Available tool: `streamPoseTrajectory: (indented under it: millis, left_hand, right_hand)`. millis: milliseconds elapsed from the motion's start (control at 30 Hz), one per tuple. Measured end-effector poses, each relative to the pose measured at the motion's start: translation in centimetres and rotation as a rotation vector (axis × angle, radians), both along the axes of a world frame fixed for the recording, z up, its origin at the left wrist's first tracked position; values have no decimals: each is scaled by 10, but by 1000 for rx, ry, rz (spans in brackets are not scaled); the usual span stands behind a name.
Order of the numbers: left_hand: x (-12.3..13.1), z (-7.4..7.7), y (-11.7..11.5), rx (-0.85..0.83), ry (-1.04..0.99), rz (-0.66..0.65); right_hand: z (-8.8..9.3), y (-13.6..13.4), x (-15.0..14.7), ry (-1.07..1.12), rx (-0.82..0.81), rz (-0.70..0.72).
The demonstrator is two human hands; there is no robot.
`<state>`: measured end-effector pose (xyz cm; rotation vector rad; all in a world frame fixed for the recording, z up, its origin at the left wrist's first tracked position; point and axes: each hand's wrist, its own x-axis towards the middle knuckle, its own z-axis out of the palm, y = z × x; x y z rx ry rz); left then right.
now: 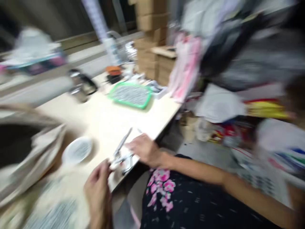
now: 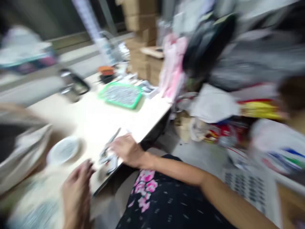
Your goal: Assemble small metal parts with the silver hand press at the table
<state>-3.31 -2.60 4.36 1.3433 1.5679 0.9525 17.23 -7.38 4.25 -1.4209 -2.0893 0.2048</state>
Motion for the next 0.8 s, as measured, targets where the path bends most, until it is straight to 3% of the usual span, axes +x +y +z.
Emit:
streamPoseTrajectory:
  millis: [100,233,467,567,800]
  left_hand:
    - [-25,-16,3,-17,35,41]
    - [-37,-23,9,-30,26,74]
    - [-28,-30,-1,-269,-103,-47]
    - [-25,-34,1,-330,-17,-91]
    - [-25,-38,11,-379,157,-174]
  right_hand:
    - [-34,23,2,182,157,-214]
    - [-61,34,8,173,166,-158]
    - [-66,27,14,-20,-19,37]
    - [-69,28,16,-33,-84,94]
    - [-71,29,16,-31,-89,80]
